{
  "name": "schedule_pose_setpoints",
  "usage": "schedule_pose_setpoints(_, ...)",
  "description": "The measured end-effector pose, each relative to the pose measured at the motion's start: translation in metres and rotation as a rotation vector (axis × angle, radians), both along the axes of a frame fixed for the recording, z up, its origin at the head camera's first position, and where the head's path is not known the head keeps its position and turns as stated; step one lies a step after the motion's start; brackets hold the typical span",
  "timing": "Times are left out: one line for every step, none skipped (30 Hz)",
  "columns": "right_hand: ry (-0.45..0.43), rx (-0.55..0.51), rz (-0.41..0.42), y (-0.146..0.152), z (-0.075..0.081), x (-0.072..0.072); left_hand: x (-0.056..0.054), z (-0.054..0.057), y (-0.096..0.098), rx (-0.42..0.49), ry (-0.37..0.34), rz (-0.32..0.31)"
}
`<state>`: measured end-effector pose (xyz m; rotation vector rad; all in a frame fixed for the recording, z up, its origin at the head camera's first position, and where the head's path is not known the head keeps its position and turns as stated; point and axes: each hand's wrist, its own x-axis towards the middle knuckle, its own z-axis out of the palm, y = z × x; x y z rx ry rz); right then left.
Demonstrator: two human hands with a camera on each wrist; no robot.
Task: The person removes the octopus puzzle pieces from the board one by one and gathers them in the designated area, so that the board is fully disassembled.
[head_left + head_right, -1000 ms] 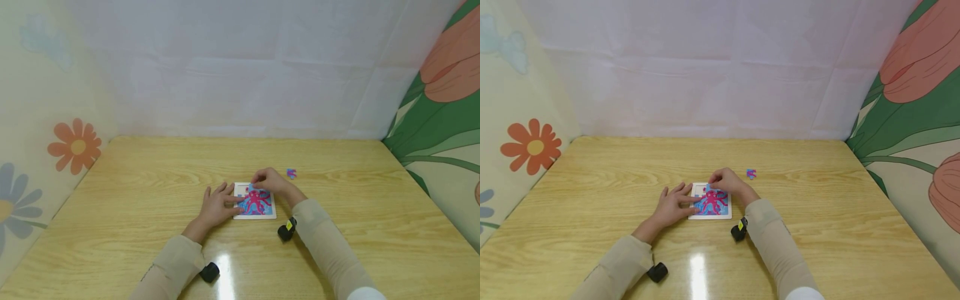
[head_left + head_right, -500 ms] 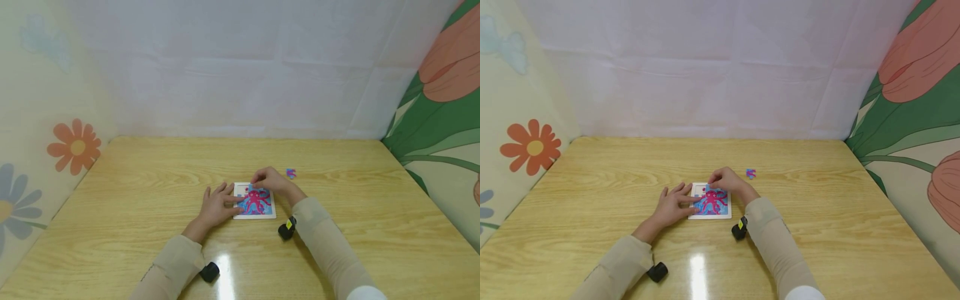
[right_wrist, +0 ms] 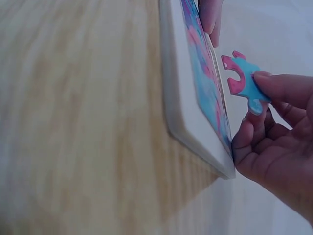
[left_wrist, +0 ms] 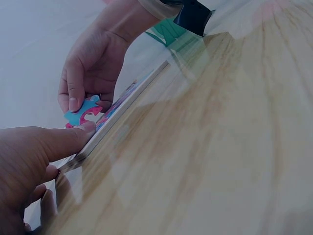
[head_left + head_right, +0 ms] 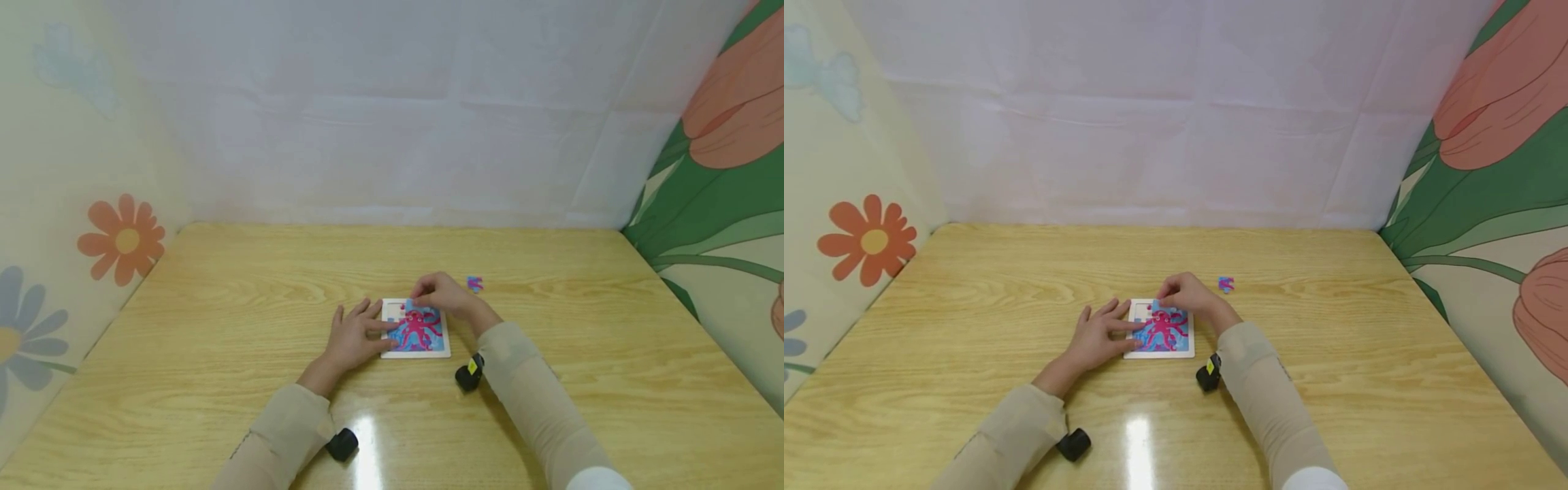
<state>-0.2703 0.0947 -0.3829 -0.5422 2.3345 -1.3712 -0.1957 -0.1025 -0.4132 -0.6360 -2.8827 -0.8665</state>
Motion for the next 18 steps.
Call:
schedule_pose_setpoints(-0.005, 0.002, -0.002, 0.000, 0.000, 0.000, 0.000, 0.000, 0.000, 0.000, 0.000, 0.000)
schedule_pose_setpoints(-0.009, 0.002, -0.002, 0.000, -0.001, -0.001, 0.000, 0.000, 0.000, 0.000, -0.003, -0.001)
schedule_pose_setpoints(-0.012, 0.005, -0.003, 0.000, -0.001, -0.001, 0.000, 0.000, 0.000, -0.002, -0.004, 0.000)
schedule_pose_setpoints(-0.015, 0.007, -0.005, 0.001, -0.001, -0.002, 0.000, 0.000, 0.000, -0.003, -0.003, 0.000)
schedule_pose_setpoints(-0.016, 0.010, -0.006, 0.001, -0.002, -0.002, 0.000, -0.001, 0.000, -0.004, -0.002, -0.001)
schedule_pose_setpoints(-0.016, 0.010, -0.005, 0.001, -0.002, -0.003, 0.000, 0.000, -0.001, -0.005, -0.003, -0.001)
schedule_pose_setpoints(-0.015, 0.009, -0.003, 0.001, -0.002, -0.003, 0.000, 0.000, -0.001, -0.005, -0.005, 0.000)
schedule_pose_setpoints(-0.016, 0.008, -0.002, 0.002, -0.002, -0.004, 0.000, -0.001, -0.001, -0.006, -0.004, -0.001)
schedule_pose_setpoints(-0.016, 0.009, -0.004, 0.002, -0.002, -0.004, 0.000, 0.000, -0.001, -0.007, -0.003, -0.001)
schedule_pose_setpoints(-0.015, 0.008, -0.005, 0.002, -0.002, -0.004, 0.000, 0.000, 0.000, -0.004, -0.002, -0.002)
schedule_pose_setpoints(-0.015, 0.006, -0.006, 0.003, -0.002, -0.005, 0.000, 0.000, 0.000, -0.004, -0.002, -0.002)
schedule_pose_setpoints(-0.017, 0.005, -0.009, 0.003, -0.002, -0.005, 0.000, 0.000, 0.000, -0.005, -0.001, -0.001)
schedule_pose_setpoints(-0.019, 0.006, -0.014, 0.004, -0.001, -0.005, 0.000, 0.000, 0.000, -0.004, -0.001, 0.000)
schedule_pose_setpoints(-0.020, 0.011, -0.022, 0.005, -0.001, -0.006, 0.000, 0.000, 0.000, -0.004, -0.002, 0.001)
schedule_pose_setpoints(-0.020, 0.016, -0.033, 0.006, -0.001, -0.006, 0.000, -0.001, 0.000, -0.004, -0.002, 0.002)
schedule_pose_setpoints(-0.023, 0.016, -0.042, 0.007, -0.001, -0.006, 0.000, -0.001, 0.000, -0.003, -0.002, 0.002)
schedule_pose_setpoints(-0.027, 0.010, -0.051, 0.009, 0.000, -0.006, 0.000, -0.001, 0.000, -0.003, -0.001, 0.001)
schedule_pose_setpoints(-0.030, 0.003, -0.059, 0.011, -0.001, -0.007, -0.001, -0.001, 0.000, -0.001, -0.002, -0.001)
